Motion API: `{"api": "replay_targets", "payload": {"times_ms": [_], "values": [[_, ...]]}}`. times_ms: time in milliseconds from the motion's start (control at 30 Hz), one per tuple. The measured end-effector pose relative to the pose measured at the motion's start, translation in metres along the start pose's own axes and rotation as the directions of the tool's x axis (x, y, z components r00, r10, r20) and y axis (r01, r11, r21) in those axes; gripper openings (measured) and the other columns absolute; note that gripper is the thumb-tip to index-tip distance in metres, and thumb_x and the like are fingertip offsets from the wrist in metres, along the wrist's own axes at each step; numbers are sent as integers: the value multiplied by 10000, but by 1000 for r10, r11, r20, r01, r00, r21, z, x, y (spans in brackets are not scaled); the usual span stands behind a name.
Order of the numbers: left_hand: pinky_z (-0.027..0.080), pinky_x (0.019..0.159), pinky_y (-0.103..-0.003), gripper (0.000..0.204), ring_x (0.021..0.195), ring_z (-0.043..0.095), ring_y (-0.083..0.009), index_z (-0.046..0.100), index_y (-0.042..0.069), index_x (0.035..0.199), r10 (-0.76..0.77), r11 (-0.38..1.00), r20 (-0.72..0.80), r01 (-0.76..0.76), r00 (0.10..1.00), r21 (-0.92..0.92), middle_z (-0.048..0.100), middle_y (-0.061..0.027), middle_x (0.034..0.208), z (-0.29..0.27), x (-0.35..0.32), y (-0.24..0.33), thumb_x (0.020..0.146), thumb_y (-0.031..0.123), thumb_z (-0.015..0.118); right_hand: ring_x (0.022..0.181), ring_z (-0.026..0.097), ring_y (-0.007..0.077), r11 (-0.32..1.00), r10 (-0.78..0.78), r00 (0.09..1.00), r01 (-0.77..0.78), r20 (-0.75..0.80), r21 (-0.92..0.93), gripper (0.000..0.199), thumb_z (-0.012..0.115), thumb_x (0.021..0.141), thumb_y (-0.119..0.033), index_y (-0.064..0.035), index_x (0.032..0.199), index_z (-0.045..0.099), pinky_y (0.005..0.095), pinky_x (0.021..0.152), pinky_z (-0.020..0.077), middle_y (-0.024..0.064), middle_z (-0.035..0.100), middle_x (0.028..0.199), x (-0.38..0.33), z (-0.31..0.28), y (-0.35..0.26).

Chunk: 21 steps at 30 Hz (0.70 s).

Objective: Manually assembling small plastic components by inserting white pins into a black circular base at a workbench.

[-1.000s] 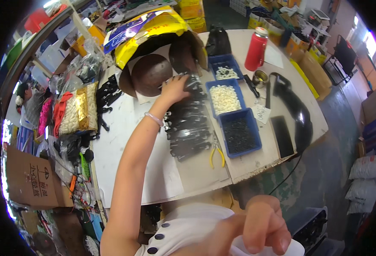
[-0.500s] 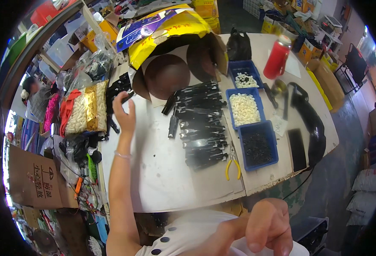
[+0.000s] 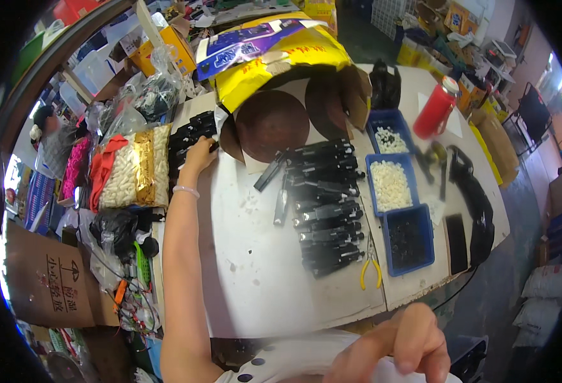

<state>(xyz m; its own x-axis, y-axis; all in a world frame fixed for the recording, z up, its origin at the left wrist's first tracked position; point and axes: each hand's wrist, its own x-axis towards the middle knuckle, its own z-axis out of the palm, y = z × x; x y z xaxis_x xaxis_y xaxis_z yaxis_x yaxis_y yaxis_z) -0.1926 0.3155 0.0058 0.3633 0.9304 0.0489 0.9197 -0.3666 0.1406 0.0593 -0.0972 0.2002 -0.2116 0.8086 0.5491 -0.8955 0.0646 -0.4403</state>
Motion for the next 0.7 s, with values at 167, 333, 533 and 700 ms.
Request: {"api": "replay_targets", "payload": {"times_ms": [167,333,533,700], "values": [[431,791,-461,412,928,536,-390,463,70,1139,-255,873,-442,8,860,-488,532,-223,995,8,26,41,770,226,558,675,585,358,981,-113,973,77,-199,-181,314,306,950,-399,-98,1041,311,475,685,460,159,504,776,-32,-41,-4],[461,793,-478,280,914,572,-428,537,-25,982,-350,890,-240,241,905,-387,594,-249,955,20,51,53,800,184,502,506,503,258,950,-155,873,4,-462,-311,340,223,964,-396,-95,923,376,396,563,427,85,439,622,-36,-66,9],[505,720,-432,229,838,632,-334,648,56,856,-176,982,-144,163,974,-97,640,-190,893,28,41,41,738,229,554,495,475,224,924,-183,816,-48,-548,-380,349,233,962,-392,-92,880,390,385,554,416,66,437,603,-49,-82,15],[501,716,-397,381,846,622,-314,630,31,893,-48,998,267,36,963,52,635,-197,886,-23,-18,38,589,250,699,566,485,193,839,-118,747,-278,-654,-468,363,380,922,-413,-64,833,426,340,568,419,61,457,627,-75,-101,12]]}}
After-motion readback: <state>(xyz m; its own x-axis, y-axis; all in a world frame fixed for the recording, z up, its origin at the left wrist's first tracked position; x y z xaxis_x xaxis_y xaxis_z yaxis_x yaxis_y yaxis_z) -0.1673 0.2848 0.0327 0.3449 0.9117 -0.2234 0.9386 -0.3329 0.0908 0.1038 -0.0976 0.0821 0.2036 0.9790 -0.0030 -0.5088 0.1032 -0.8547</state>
